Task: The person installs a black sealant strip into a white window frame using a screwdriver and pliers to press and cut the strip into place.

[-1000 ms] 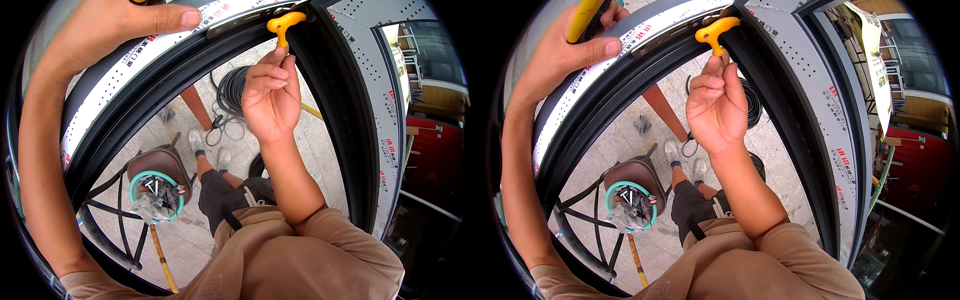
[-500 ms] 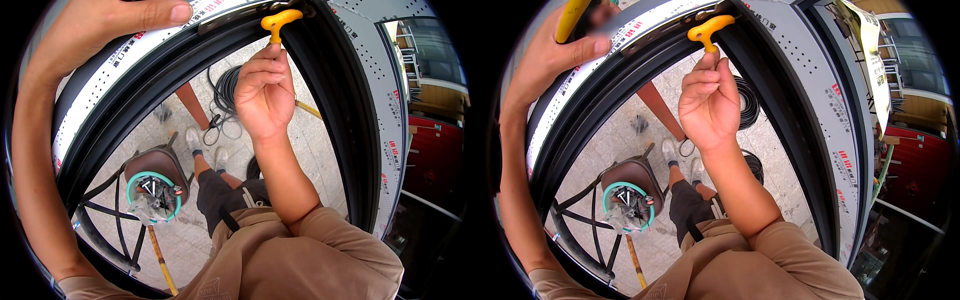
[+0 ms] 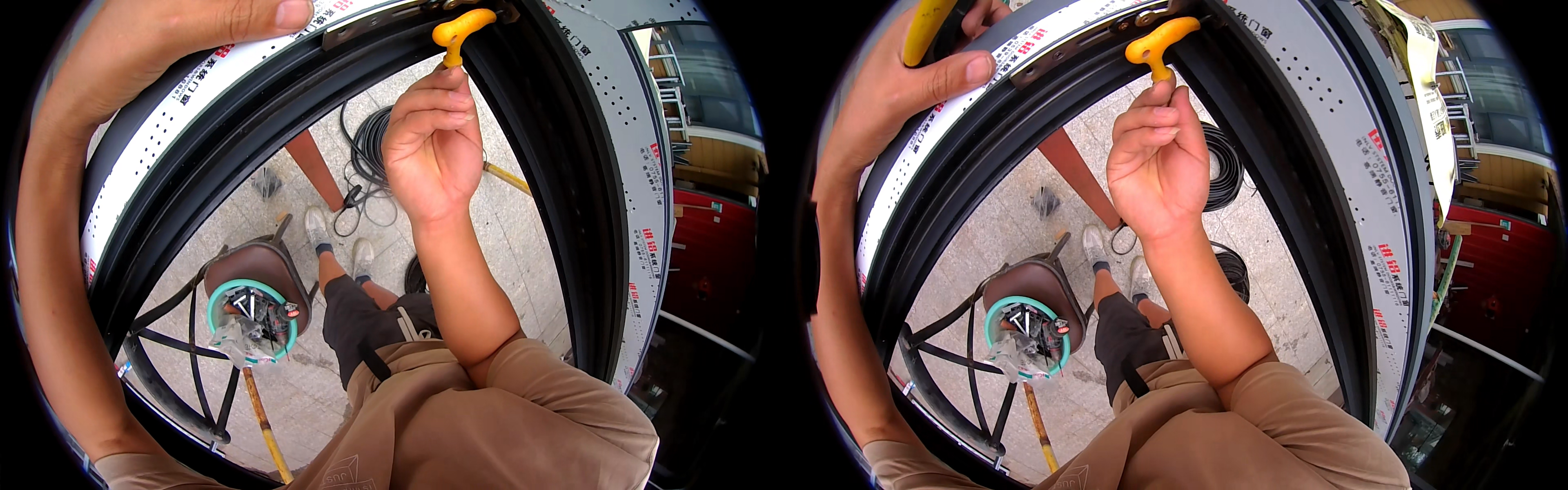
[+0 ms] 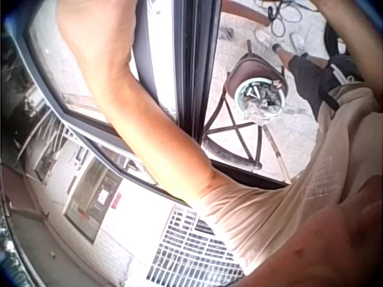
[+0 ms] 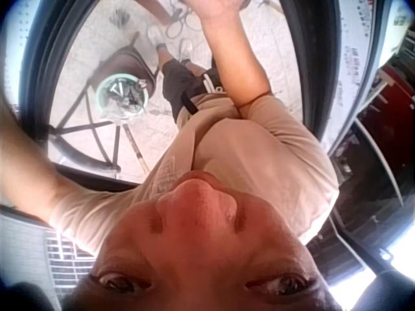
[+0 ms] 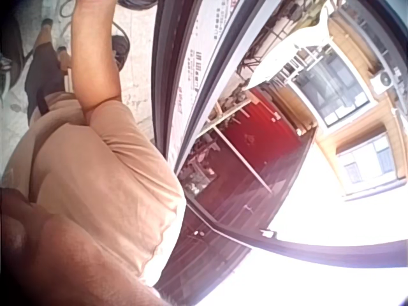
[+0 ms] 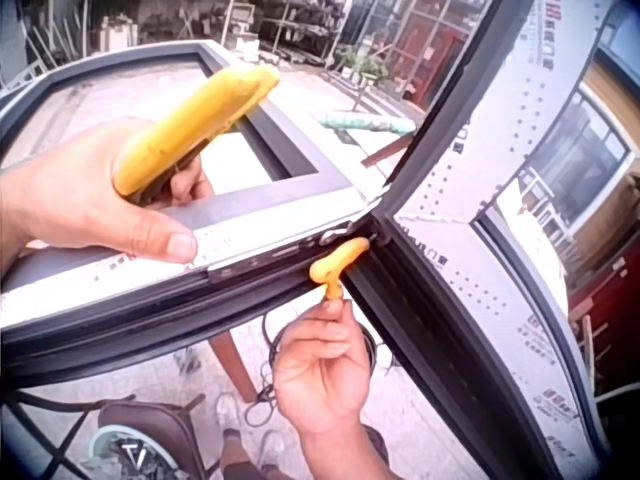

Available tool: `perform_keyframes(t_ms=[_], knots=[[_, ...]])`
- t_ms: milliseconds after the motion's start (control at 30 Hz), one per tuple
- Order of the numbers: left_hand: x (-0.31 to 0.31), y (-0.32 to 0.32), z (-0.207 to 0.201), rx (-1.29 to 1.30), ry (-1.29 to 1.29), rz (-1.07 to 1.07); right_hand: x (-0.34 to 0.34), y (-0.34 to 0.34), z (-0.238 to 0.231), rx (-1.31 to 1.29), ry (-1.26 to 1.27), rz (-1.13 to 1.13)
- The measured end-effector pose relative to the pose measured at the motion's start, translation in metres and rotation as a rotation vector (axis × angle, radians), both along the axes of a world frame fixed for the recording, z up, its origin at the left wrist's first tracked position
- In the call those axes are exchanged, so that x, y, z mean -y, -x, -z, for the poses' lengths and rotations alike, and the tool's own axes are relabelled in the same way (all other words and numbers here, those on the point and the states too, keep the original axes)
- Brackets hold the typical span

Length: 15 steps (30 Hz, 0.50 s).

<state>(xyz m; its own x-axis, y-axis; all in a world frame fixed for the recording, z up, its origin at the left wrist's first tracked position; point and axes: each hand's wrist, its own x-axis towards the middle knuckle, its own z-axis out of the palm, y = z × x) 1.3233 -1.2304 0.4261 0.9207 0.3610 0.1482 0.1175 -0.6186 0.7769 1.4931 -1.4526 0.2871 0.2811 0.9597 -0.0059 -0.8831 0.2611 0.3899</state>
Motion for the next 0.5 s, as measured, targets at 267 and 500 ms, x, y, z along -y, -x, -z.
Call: perform_keyframes(t_ms=[267, 500], knots=[[-0.003, 0.002, 0.000, -0.012, -0.006, -0.004, -0.007, 0.003, 0.002, -0.016, -0.007, 0.036], [-0.007, 0.003, -0.001, -0.024, -0.018, -0.008, -0.013, 0.003, 0.005, -0.024, -0.049, 0.028]])
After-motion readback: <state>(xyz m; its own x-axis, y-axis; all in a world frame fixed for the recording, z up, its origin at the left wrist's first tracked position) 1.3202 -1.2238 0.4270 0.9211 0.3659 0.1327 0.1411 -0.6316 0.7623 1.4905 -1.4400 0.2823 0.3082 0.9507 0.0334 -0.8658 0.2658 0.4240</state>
